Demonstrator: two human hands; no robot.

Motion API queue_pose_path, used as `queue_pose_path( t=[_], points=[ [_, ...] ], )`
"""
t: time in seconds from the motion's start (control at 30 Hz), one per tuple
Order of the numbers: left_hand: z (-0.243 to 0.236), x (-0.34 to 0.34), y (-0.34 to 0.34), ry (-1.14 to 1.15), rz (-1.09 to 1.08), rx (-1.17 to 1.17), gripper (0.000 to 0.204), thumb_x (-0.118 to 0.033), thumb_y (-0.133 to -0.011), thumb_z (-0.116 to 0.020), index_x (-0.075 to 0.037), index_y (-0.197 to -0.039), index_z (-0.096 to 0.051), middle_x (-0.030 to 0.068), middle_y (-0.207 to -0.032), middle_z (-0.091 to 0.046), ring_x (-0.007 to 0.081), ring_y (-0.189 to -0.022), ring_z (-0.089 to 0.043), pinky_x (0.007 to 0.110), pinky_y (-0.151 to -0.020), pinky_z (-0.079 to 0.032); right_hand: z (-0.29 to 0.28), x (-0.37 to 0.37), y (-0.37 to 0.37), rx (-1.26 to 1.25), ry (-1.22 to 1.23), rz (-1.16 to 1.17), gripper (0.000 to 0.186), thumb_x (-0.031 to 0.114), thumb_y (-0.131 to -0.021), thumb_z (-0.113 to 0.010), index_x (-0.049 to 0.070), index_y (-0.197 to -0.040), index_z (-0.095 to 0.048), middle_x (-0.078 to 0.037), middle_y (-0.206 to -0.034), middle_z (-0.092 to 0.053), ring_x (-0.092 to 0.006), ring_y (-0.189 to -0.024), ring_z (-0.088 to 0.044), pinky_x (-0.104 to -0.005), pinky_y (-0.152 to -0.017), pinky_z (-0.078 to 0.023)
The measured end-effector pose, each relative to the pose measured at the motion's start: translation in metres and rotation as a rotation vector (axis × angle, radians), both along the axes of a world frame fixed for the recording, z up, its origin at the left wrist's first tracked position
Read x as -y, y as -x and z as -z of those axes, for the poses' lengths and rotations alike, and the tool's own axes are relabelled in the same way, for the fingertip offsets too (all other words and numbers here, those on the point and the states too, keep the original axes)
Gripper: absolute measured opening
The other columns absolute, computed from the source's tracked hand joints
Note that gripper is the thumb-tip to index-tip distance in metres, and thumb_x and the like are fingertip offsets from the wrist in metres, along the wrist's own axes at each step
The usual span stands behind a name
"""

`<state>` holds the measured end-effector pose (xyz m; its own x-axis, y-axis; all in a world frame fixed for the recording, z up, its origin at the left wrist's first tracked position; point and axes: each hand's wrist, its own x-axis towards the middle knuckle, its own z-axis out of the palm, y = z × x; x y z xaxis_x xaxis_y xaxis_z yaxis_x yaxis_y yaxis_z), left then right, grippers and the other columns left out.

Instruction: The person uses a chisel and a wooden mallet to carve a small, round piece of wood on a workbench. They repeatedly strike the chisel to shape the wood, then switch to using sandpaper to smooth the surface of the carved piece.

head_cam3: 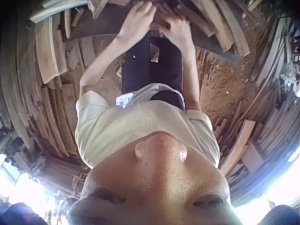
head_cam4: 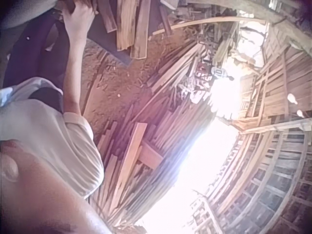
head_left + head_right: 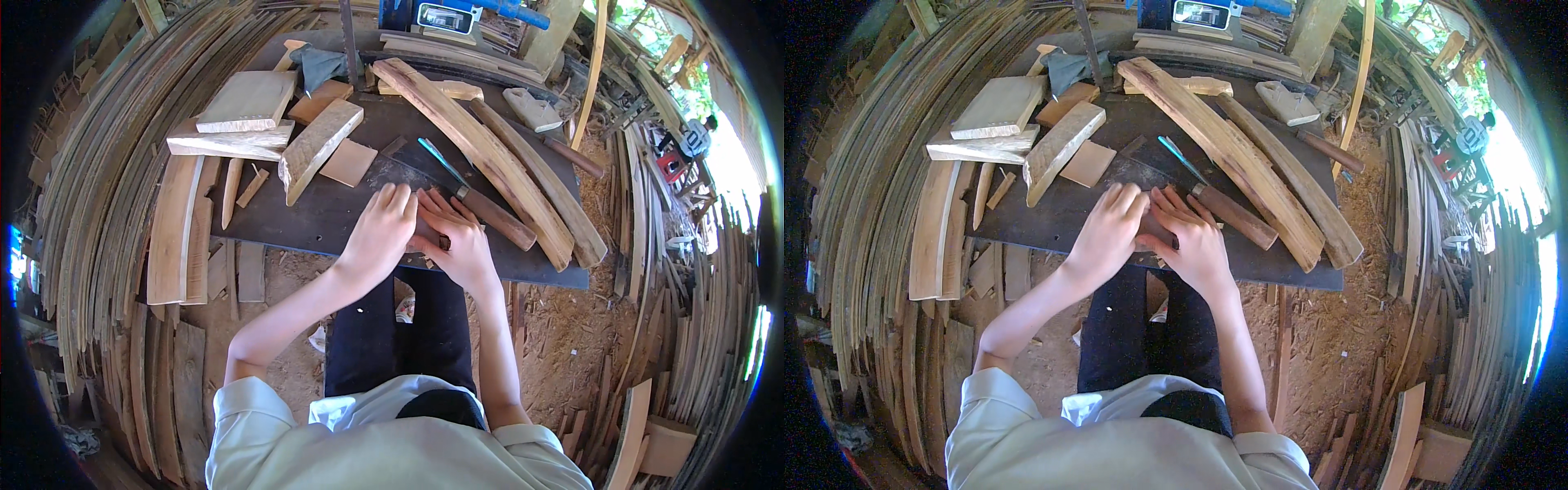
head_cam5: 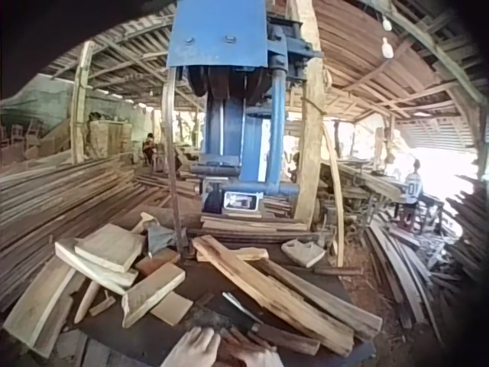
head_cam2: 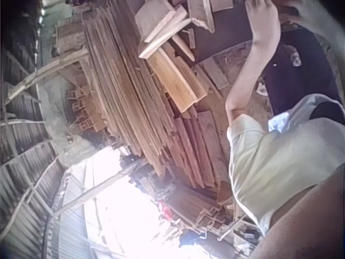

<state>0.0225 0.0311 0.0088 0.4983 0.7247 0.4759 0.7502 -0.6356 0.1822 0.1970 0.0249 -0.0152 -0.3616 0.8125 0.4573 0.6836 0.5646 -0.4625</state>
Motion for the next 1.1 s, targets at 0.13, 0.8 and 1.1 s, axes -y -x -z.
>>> queue_pose_path(
  t=[0.13, 0.8, 1.1],
  points=[
    [0.003, 0.011, 0.002, -0.043, 0.025, 0.047, 0.026, 0.008, -0.069, -0.063, 0.002, -0.093, -0.055, 0.0142, -0.099, -0.051, 0.0317, -0.096, -0.054, 0.041, -0.088, -0.047, 0.0, 0.0, -0.003, 0.004, -0.008, -0.004, 0.051, 0.035, -0.081, -0.075, 0.003, -0.12, -0.066, -0.01, -0.137, -0.058, -0.026, -0.134, -0.048, -0.0458, -0.111, -0.037],
    [-0.002, 0.005, 0.006, -0.015, -0.007, -0.05, 0.023, 0.008, -0.07, -0.061, 0.003, -0.092, -0.056, 0.014, -0.096, -0.052, 0.0308, -0.096, -0.053, 0.04, -0.09, -0.046, 0.0, 0.0, -0.001, -0.012, 0.011, -0.016, 0.052, 0.038, -0.081, -0.075, 0.004, -0.12, -0.067, -0.009, -0.137, -0.058, -0.0262, -0.134, -0.048, -0.0463, -0.112, -0.036],
    [-0.007, -0.004, 0.007, 0.059, -0.015, -0.069, 0.025, 0.008, -0.071, -0.061, 0.004, -0.095, -0.057, 0.0142, -0.098, -0.052, 0.0306, -0.097, -0.053, 0.039, -0.09, -0.047, -0.002, 0.0, -0.001, -0.001, 0.015, -0.01, 0.051, 0.034, -0.081, -0.076, 0.005, -0.121, -0.066, -0.009, -0.137, -0.058, -0.0256, -0.134, -0.048, -0.0467, -0.112, -0.035]
  ],
)
